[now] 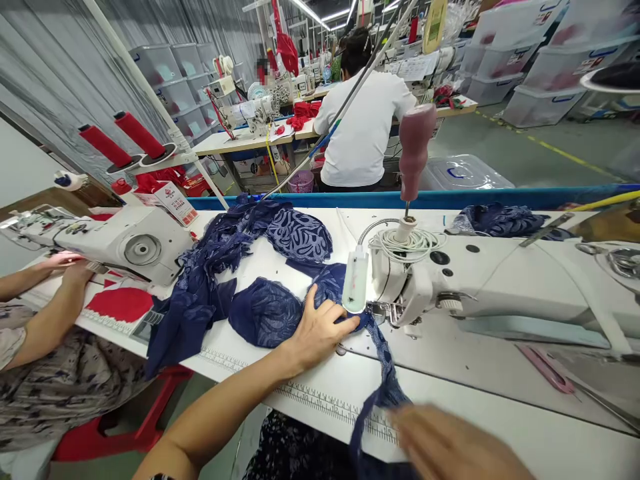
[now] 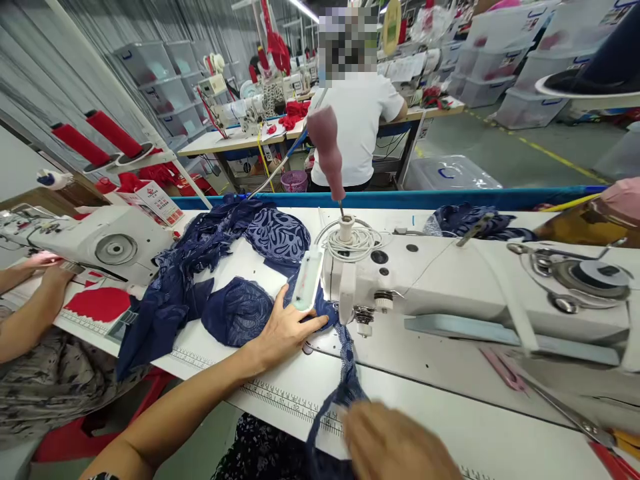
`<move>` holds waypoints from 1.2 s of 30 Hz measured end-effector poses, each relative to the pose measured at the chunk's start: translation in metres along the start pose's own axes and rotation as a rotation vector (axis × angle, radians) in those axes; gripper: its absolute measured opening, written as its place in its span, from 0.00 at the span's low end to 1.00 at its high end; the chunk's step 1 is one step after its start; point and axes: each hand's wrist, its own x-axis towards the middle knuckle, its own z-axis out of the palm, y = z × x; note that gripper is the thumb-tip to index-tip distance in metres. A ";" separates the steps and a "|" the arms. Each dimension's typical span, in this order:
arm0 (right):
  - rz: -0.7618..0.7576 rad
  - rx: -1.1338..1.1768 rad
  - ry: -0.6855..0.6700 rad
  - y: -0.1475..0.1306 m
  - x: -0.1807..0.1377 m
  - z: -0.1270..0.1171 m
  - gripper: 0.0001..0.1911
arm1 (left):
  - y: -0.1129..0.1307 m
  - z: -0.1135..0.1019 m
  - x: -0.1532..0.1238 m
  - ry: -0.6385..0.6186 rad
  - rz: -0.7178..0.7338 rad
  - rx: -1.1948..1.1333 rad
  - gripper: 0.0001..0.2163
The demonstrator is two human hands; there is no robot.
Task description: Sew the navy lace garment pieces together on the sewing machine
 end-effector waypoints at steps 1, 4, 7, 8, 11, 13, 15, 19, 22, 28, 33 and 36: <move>0.053 -0.040 0.017 0.015 0.010 0.000 0.23 | 0.000 -0.001 0.003 0.022 0.010 -0.004 0.16; 0.011 -0.046 0.112 0.052 0.032 0.013 0.33 | 0.005 -0.004 0.014 0.037 0.083 -0.014 0.12; -0.025 -0.022 0.097 0.061 0.037 0.034 0.31 | 0.009 -0.007 0.020 -0.015 0.162 -0.004 0.11; -0.024 -0.026 0.106 0.059 0.036 0.039 0.30 | 0.010 -0.008 0.019 -0.029 0.168 -0.004 0.11; -0.006 -0.036 0.163 0.050 0.032 0.044 0.29 | 0.008 -0.011 0.016 -0.078 0.160 -0.031 0.15; 0.027 -0.009 0.181 0.046 0.031 0.042 0.29 | 0.007 -0.012 0.015 -0.100 0.166 -0.053 0.17; 0.063 0.033 0.198 0.044 0.032 0.041 0.28 | 0.006 -0.011 0.014 -0.102 0.169 -0.073 0.17; 0.087 0.069 0.226 0.045 0.032 0.044 0.28 | 0.009 -0.007 0.013 -0.087 0.164 -0.078 0.16; 0.101 0.067 0.208 0.046 0.029 0.049 0.31 | 0.012 -0.003 0.010 -0.050 0.176 -0.068 0.13; 0.112 0.027 0.138 0.050 0.026 0.052 0.33 | 0.019 0.002 0.012 -0.005 0.154 0.018 0.10; 0.108 0.012 0.148 0.046 0.028 0.049 0.31 | 0.020 0.003 0.012 -0.012 0.103 0.018 0.12; 0.116 0.064 0.140 0.044 0.028 0.045 0.32 | 0.018 -0.003 0.006 0.002 0.028 0.002 0.13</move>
